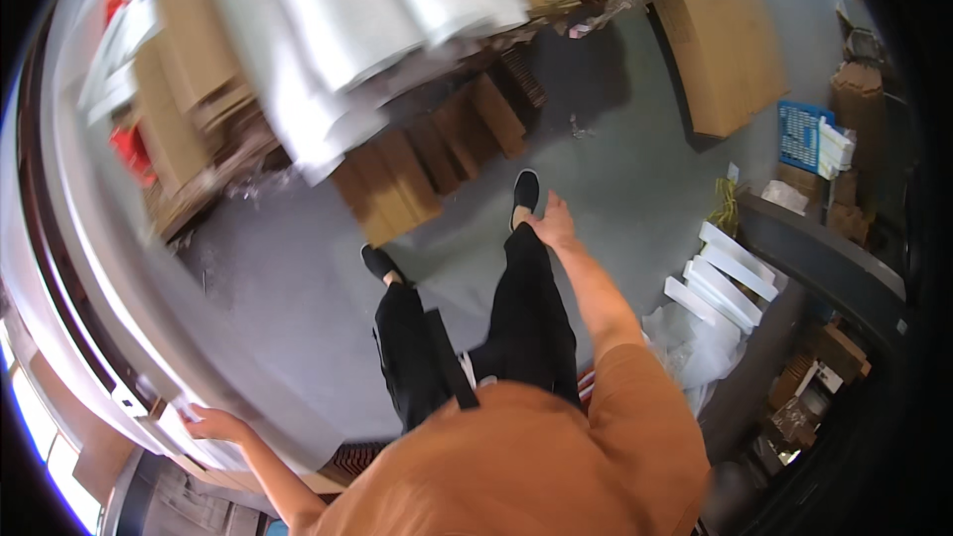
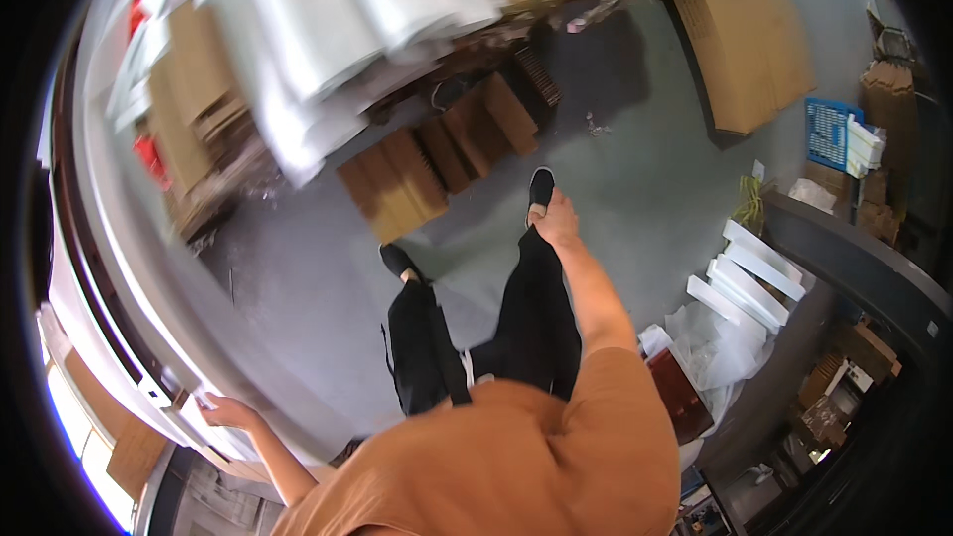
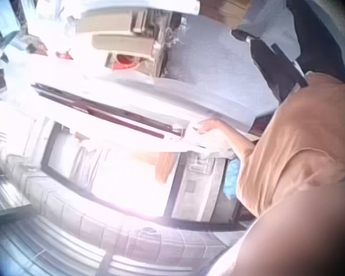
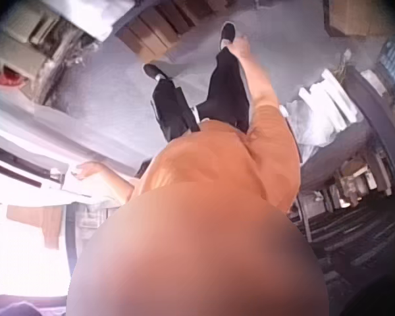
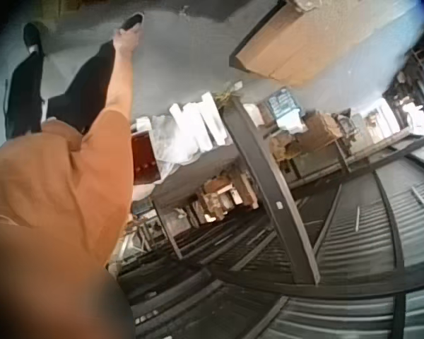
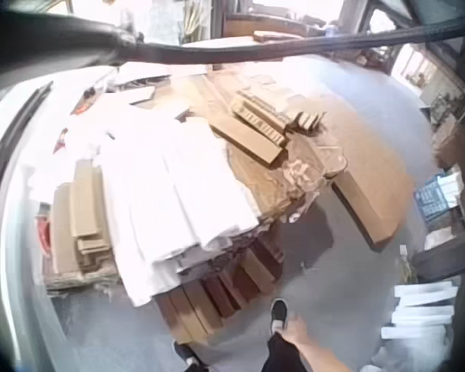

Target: The person assembles a large cardboard box and places protective bubble wrap inside. They then pick up various wooden furniture components, including a drawer front and long frame pieces, and place them into the box. The person continues to add more bubble wrap and cardboard dividers to secure the items.

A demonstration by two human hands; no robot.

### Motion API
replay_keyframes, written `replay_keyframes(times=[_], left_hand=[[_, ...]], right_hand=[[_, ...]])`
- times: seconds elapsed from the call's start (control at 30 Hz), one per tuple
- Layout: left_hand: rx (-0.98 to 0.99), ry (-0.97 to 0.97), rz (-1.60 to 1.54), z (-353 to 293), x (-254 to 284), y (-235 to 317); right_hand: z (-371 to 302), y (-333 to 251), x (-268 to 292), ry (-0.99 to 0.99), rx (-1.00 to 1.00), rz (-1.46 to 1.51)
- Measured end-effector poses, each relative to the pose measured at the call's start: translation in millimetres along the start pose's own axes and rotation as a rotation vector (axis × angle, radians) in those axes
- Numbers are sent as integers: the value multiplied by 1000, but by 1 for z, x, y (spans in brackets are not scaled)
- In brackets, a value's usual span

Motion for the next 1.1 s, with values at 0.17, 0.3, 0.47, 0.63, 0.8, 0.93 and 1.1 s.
replay_keyframes(times=[0.17, 0.3, 0.47, 0.63, 0.8, 0.93, 1.1], left_hand=[[-669, -907, -108, -353, -36, 178], [-383, -1556, -192, -557, -112, 250], [245, -1641, -231, -697, -231, 311], [142, -1578, -161, -724, -288, 317], [45, -1621, -35, -715, -256, 295], [61, -1614, 44, -704, -247, 253], [206, -1510, 6, -664, -273, 191]], right_hand=[[155, 38, -42, 159, 78, -16], [232, 39, -67, 197, 266, -46], [241, 51, -77, 223, 477, 329], [217, 62, -58, -109, 606, 704], [366, 159, -42, 486, 400, 756], [470, 197, -75, 644, 335, 154], [507, 185, -102, 436, 270, 8]])
Point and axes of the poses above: each hand's wrist, its own z-axis towards the middle knuckle, its own x-axis out of the back of the hand, y = z × x, the point moved 5 cm from there along z, towards the middle knuckle, and after that the axes turned 13 degrees about x, right-handed, at the moved point
